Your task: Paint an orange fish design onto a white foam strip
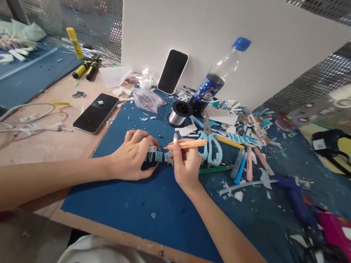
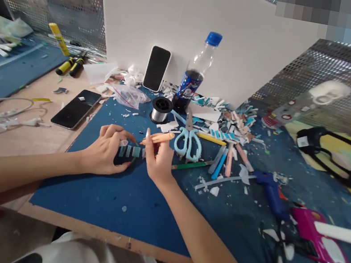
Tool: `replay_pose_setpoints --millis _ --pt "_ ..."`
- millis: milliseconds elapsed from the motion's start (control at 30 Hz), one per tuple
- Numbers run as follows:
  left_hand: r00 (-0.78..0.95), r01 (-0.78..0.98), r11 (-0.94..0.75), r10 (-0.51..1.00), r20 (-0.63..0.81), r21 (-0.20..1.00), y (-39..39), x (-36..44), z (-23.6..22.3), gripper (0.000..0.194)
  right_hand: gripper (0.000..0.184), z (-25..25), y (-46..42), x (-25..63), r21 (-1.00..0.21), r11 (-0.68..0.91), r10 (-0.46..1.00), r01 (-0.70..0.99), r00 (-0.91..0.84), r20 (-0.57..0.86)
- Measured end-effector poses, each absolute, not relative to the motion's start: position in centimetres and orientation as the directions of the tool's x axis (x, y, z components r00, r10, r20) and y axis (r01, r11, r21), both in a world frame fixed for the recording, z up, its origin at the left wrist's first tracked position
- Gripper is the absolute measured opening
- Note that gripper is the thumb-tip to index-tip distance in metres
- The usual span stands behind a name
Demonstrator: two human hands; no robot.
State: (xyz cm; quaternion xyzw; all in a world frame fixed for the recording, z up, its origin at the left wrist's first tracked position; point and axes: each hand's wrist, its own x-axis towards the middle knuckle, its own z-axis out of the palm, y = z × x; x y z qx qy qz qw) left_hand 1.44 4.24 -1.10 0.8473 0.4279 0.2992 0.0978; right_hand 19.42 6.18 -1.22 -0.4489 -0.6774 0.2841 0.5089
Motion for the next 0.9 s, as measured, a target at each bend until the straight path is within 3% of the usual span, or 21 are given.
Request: replay_pose_setpoints --millis 233,900 --pt "0.443 0.655 -0.561 0.828 0.344 0.506 4.46 1.21 -0.67 0.036 0.014 -1.16 6.3 19.53 -0.805 0.451 0.891 0.385 -0.138 0.433" --pt "0.458 0.669 -0.574 0.819 0.346 0.473 4.67 0.96 -0.71 0.034 0.01 -1.21 6.38 19.56 -0.809 0.449 0.894 0.38 -0.187 0.408"
